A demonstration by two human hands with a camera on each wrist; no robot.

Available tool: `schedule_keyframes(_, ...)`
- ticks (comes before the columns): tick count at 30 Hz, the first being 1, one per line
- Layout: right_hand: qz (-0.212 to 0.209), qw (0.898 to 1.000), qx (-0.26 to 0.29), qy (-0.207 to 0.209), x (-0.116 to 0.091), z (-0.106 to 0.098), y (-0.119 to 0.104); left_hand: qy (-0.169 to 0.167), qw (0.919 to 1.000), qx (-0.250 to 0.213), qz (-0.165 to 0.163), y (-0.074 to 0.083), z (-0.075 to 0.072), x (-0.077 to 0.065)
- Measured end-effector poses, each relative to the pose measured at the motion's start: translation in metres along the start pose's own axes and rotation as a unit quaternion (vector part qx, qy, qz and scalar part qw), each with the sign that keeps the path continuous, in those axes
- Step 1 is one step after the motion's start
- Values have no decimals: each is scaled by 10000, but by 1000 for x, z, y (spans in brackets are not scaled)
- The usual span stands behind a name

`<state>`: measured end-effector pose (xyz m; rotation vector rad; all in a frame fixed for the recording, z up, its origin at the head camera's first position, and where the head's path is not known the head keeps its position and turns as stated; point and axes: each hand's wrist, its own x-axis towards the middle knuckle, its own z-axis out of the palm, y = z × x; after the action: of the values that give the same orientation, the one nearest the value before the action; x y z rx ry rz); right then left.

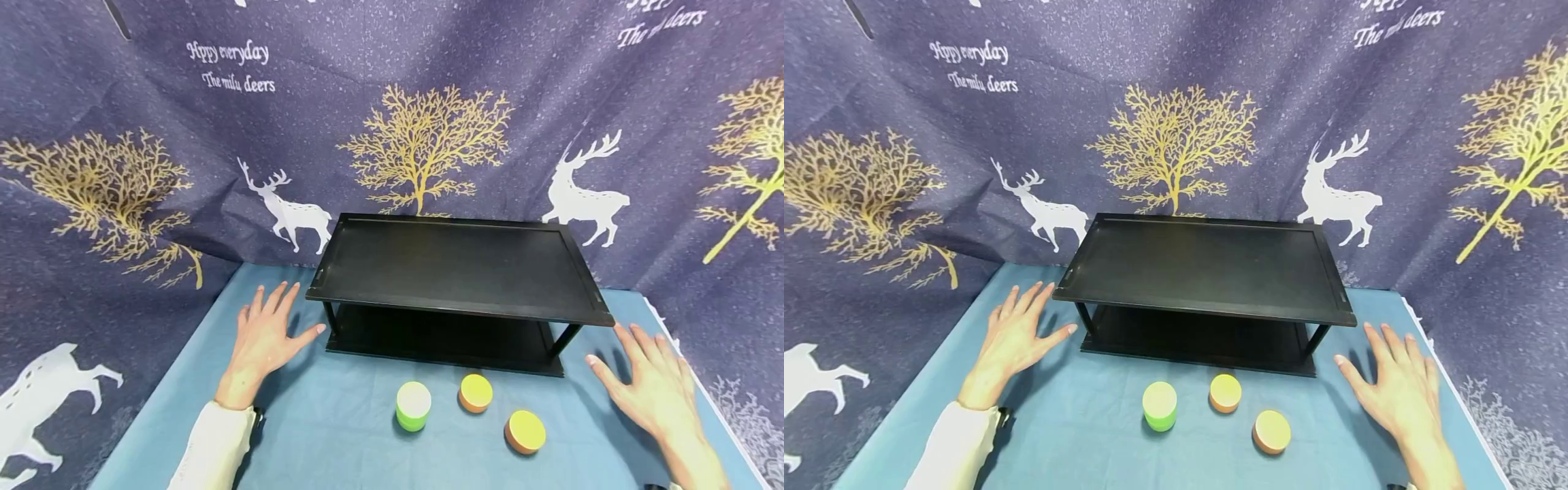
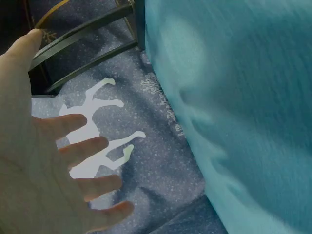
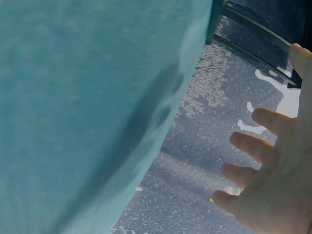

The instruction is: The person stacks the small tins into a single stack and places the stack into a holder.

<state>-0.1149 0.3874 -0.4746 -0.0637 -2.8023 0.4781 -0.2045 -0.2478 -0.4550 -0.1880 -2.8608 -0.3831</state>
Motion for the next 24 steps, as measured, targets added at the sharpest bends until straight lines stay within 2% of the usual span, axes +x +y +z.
schedule_keyframes(12, -449, 9951, 345, 808, -3, 2, 0, 596, 9965, -385, 442, -8, -2, -5)
schedule_keyframes(19, -523, 9943, 474, 796, -8, -2, -2, 719, 9942, -585, 543, -9, -4, -14)
schedule_keyframes(24, -432, 9952, 499, 728, -13, -3, -4, 645, 9945, -635, 527, -5, -9, -21)
